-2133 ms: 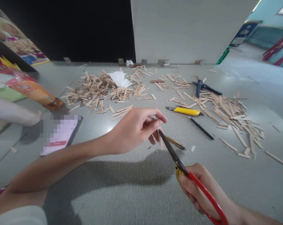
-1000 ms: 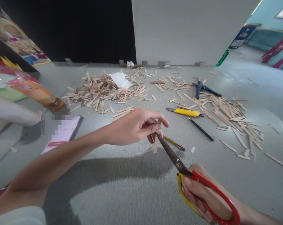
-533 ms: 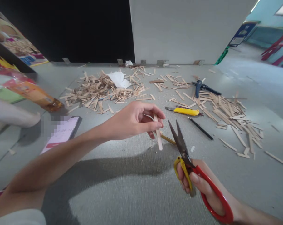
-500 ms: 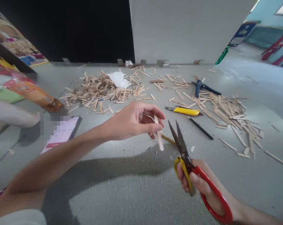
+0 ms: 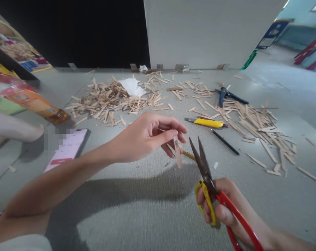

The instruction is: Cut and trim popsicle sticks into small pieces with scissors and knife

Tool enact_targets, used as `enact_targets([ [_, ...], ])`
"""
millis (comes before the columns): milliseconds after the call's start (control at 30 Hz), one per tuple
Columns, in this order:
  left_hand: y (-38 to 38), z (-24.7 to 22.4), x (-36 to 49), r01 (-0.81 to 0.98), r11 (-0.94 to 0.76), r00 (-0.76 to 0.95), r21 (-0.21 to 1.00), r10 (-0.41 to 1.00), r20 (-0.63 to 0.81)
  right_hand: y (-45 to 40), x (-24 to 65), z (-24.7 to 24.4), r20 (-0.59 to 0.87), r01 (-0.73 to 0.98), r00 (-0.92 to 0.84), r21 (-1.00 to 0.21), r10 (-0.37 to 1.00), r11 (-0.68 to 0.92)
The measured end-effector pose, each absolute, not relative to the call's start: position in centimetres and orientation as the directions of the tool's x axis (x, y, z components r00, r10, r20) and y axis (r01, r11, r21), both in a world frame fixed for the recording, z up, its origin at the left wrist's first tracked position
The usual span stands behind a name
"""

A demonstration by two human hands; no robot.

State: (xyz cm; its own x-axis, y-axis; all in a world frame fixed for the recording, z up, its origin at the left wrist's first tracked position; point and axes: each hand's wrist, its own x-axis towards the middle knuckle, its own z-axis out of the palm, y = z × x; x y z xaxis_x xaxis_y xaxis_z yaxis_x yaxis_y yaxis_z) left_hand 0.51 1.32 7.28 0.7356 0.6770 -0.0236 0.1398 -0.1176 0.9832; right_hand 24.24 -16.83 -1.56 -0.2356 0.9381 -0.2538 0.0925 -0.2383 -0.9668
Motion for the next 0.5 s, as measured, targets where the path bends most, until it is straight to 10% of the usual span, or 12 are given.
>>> enact_targets([
  [500,0.2,7.2,0.5,0.108,-0.156,0.72,0.982,0.693,0.031,-15.9,23.5,-1.0,-0.18,0.121,-0.268,-0.981,0.947,-0.152],
])
